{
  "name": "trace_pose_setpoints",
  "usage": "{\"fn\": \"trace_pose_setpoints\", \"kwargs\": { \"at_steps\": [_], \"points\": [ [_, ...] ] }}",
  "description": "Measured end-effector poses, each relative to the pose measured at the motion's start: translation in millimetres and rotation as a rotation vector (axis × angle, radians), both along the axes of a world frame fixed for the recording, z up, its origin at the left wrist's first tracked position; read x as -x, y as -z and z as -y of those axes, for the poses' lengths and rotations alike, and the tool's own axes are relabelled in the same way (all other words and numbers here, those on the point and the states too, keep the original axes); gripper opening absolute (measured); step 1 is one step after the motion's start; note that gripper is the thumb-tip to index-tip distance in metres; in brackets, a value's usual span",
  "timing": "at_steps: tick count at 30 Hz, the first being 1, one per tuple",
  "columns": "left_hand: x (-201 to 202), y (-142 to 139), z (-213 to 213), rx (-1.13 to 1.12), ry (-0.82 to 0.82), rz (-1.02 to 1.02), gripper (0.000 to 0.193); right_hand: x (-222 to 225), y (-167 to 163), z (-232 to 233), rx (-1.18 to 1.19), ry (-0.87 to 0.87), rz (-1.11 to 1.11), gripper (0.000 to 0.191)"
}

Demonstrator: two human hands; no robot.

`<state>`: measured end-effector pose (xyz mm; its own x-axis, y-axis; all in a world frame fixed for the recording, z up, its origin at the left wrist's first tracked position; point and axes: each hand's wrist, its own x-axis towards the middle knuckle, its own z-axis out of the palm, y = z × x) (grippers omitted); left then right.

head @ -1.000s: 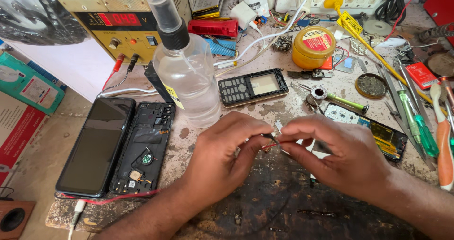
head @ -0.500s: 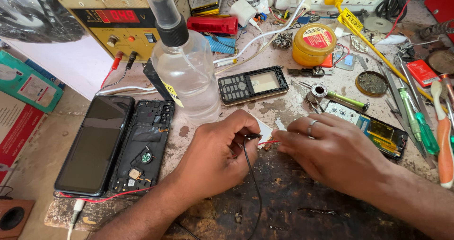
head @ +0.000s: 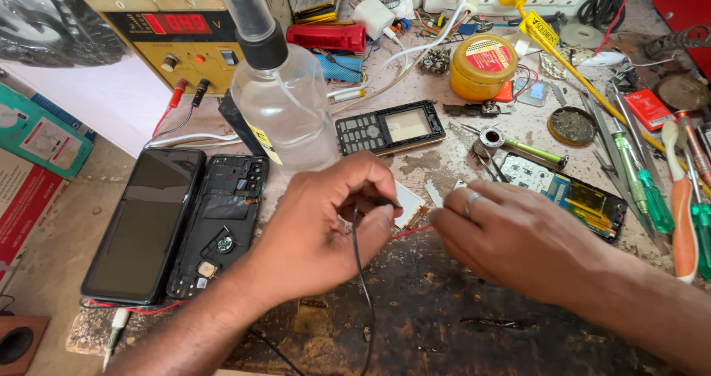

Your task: The person uses tweezers to position a flexible ribbon cable onto a phone motherboard, then connects a power supply to test a small white display panel. After the panel lights up, the person uses a soldering iron to reattach the ribbon cable to the motherboard.

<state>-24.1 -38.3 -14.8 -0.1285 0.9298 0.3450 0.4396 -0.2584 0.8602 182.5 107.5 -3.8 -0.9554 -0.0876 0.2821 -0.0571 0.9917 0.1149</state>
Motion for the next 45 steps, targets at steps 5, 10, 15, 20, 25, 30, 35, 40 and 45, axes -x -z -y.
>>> {"fn": "trace_pose_setpoints", "kwargs": {
  "at_steps": [5,10,15,20,25,30,35,40,45],
  "points": [
    [7.0,-2.7,-2.0,0.053,0.074,-0.112,0.013,-18.9,-15.2,-17.2,-0.399,-0.136,-0.076,0.023],
    [-0.5,11.1,-3.7,-0.059,0.098,-0.242,0.016,-27.5,-8.9,-26.8,-0.181,-0.060,-0.202,0.014],
    [-3.2,21.2,-1.7,-0.077,0.021,-0.362,0.017,-22.9,5.1,-25.6,0.160,-0.030,-0.234,0.017],
    [-7.7,24.5,-1.6,-0.130,-0.008,-0.477,0.018,-4.5,19.6,-26.4,0.366,-0.094,-0.201,0.018],
    [-8.5,26.1,-0.7,-0.175,-0.033,-0.481,0.019,2.8,26.7,-23.7,0.491,-0.112,-0.140,0.019],
    [-7.4,27.7,-2.2,-0.168,-0.009,-0.492,0.021,2.8,25.8,-22.7,0.524,-0.069,-0.077,0.020],
    [-5.9,28.5,-3.0,-0.127,0.008,-0.473,0.022,2.6,25.6,-22.6,0.520,-0.043,-0.046,0.016],
    [-7.9,28.7,-3.3,-0.126,-0.013,-0.499,0.024,2.1,25.3,-22.2,0.514,-0.016,-0.038,0.015],
    [-9.1,28.6,-2.9,-0.140,-0.013,-0.506,0.024,2.6,25.2,-20.3,0.520,-0.021,-0.061,0.016]
  ]
}}
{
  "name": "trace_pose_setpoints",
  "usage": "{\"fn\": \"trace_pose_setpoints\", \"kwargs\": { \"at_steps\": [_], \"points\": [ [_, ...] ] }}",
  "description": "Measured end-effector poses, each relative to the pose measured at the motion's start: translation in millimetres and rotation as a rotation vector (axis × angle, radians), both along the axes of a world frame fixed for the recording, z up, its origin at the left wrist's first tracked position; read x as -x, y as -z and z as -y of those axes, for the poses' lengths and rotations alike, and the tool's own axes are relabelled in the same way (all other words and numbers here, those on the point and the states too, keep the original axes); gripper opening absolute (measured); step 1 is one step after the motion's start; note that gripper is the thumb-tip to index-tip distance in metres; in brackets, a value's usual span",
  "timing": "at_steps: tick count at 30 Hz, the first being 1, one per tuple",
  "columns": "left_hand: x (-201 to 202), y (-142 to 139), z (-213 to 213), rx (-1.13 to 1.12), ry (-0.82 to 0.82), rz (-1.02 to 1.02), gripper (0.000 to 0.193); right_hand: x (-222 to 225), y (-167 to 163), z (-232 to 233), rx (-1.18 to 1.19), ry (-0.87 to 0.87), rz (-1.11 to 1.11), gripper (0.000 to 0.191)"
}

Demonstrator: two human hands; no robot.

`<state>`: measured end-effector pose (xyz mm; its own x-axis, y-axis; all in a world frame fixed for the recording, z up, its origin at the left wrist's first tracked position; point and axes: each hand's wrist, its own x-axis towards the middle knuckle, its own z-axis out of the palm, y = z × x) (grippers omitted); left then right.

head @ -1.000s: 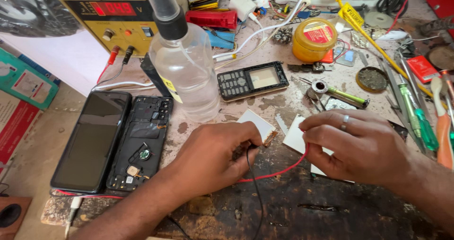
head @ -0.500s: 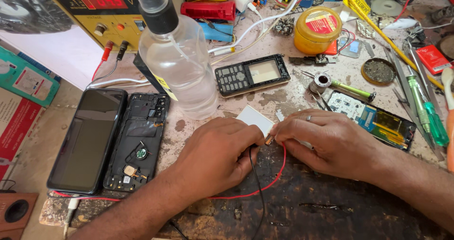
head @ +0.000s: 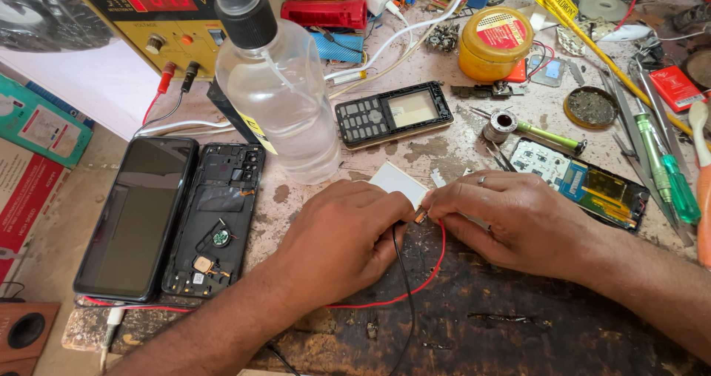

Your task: The person uses tweezers to position a flexible ribbon cable onto a phone motherboard, then connects a power supply to test a small white display panel. After the panel lights up, the person uses a soldering iron to reattach the ribbon cable to the motherboard.

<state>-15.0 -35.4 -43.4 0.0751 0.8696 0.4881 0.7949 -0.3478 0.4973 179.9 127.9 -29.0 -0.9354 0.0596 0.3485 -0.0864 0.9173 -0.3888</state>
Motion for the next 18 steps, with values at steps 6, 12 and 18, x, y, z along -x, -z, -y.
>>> {"fn": "trace_pose_setpoints", "kwargs": {
  "at_steps": [6,12,18],
  "points": [
    [0.2,0.1,0.2,-0.015,0.004,-0.020,0.024,0.8,0.6,1.3,-0.009,0.012,-0.001,0.016],
    [-2.1,0.8,0.5,-0.014,-0.007,-0.061,0.026,-0.1,0.8,-0.1,-0.009,0.005,0.005,0.017],
    [-3.6,1.4,0.2,-0.008,-0.021,-0.076,0.025,1.0,1.4,1.8,0.014,0.047,0.005,0.016]
  ]
}}
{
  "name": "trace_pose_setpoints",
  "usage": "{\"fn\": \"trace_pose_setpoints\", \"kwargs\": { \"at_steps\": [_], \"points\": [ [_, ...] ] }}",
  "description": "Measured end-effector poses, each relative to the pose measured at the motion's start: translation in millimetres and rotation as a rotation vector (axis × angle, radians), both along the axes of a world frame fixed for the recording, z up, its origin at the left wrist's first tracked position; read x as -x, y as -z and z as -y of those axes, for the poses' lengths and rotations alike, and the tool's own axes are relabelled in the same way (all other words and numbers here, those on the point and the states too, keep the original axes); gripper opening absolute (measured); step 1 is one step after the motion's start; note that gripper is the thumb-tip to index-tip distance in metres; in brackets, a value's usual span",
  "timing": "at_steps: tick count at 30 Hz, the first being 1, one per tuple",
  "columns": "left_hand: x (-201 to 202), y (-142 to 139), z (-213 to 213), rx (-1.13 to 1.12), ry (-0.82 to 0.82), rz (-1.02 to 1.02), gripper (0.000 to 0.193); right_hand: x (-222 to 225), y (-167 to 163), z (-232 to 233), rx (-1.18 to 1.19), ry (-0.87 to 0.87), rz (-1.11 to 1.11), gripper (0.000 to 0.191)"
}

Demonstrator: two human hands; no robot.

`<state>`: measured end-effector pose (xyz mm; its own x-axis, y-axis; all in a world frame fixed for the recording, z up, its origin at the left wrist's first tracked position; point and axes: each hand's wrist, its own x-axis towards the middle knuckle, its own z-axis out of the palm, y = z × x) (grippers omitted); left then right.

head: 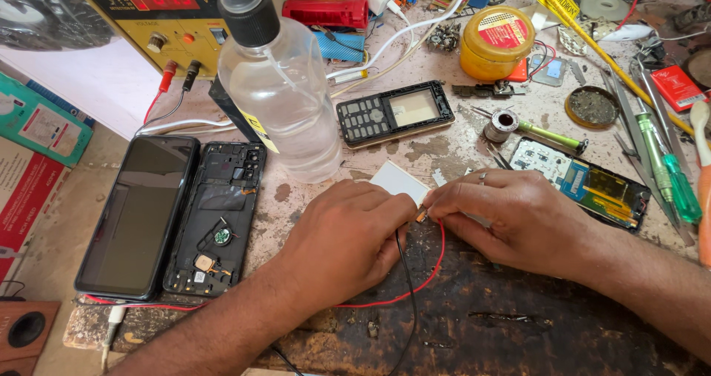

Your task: The person uses tweezers to position a flexible ribbon cable onto a phone motherboard, then connects a power supply to test a small white display panel. After the panel lights up, the person uses a soldering iron to reattach the ribbon cable to the motherboard.

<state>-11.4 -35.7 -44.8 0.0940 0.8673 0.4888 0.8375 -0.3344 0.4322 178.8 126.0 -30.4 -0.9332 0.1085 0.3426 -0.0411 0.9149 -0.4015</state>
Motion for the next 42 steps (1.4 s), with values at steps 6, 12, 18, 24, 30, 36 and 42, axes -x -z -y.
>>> {"fn": "trace_pose_setpoints", "kwargs": {
  "at_steps": [6,12,18,24,30,36,42],
  "points": [
    [-0.1,-1.1,-1.3,0.003,-0.004,-0.006,0.024,0.3,-2.1,-0.4,0.085,-0.008,-0.001,0.016],
    [0.4,-1.0,-1.2,-0.014,0.004,-0.001,0.024,-2.4,1.8,-1.2,0.052,0.063,-0.014,0.018],
    [0.2,0.4,-2.9,-0.018,0.010,0.004,0.024,-5.1,5.2,-2.5,0.046,0.161,0.084,0.022],
    [0.9,0.4,-2.0,-0.010,0.010,-0.001,0.024,-2.5,3.0,-0.9,0.008,0.075,-0.013,0.020],
    [0.2,0.1,-2.7,-0.017,0.010,-0.001,0.026,-0.7,0.3,1.4,0.058,0.055,-0.028,0.015],
    [0.7,0.2,-2.5,-0.017,0.011,0.002,0.025,-0.3,2.0,0.0,0.077,0.086,-0.010,0.013],
    [1.0,-0.5,-2.3,-0.001,0.005,-0.011,0.024,-1.7,1.9,-3.6,0.049,0.086,0.010,0.014]
  ]
}}
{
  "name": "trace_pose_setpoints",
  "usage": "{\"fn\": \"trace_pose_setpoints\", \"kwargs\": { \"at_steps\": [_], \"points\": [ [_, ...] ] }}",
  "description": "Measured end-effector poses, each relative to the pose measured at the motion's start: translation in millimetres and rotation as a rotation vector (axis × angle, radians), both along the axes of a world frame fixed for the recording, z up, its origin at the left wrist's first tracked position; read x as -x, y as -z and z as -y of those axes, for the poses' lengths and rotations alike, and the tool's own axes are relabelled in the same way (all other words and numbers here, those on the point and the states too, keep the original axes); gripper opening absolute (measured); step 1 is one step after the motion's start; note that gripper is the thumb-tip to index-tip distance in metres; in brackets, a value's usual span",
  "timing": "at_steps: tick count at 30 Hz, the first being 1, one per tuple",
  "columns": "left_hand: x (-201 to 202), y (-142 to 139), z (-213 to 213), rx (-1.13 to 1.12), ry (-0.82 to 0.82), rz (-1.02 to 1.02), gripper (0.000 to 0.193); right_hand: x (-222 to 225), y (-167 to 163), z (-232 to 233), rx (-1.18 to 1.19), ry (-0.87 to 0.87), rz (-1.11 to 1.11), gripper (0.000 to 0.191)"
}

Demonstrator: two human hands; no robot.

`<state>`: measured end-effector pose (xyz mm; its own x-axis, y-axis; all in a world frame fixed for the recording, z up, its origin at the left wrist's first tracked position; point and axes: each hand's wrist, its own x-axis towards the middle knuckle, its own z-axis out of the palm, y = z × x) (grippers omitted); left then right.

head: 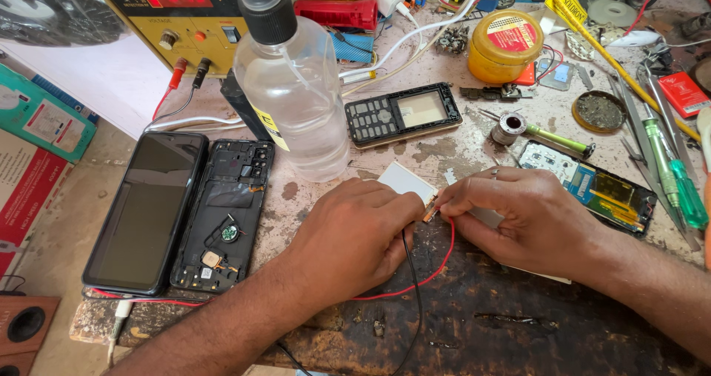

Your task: The person uses tweezers to position a flexible ribbon cable onto a phone motherboard, then connects a power supply to test a small white display panel. After the panel lights up, the person uses a soldering iron to reattach the ribbon cable to the motherboard.

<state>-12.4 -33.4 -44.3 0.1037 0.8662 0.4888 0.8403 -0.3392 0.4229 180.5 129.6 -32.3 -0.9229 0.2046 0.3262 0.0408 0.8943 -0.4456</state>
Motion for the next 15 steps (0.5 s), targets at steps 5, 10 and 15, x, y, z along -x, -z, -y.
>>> {"fn": "trace_pose_setpoints", "kwargs": {
  "at_steps": [5,10,15],
  "points": [
    [-0.3,0.2,-0.4,0.005,-0.001,0.006,0.023,-0.4,0.9,0.2,0.022,0.009,0.008,0.013],
    [-0.1,0.1,-0.3,0.006,0.004,0.008,0.022,0.7,2.0,0.3,0.003,-0.012,-0.026,0.015],
    [-0.3,-0.4,-0.1,-0.001,0.008,0.013,0.023,0.9,2.7,0.9,0.012,0.026,-0.014,0.017]
  ]
}}
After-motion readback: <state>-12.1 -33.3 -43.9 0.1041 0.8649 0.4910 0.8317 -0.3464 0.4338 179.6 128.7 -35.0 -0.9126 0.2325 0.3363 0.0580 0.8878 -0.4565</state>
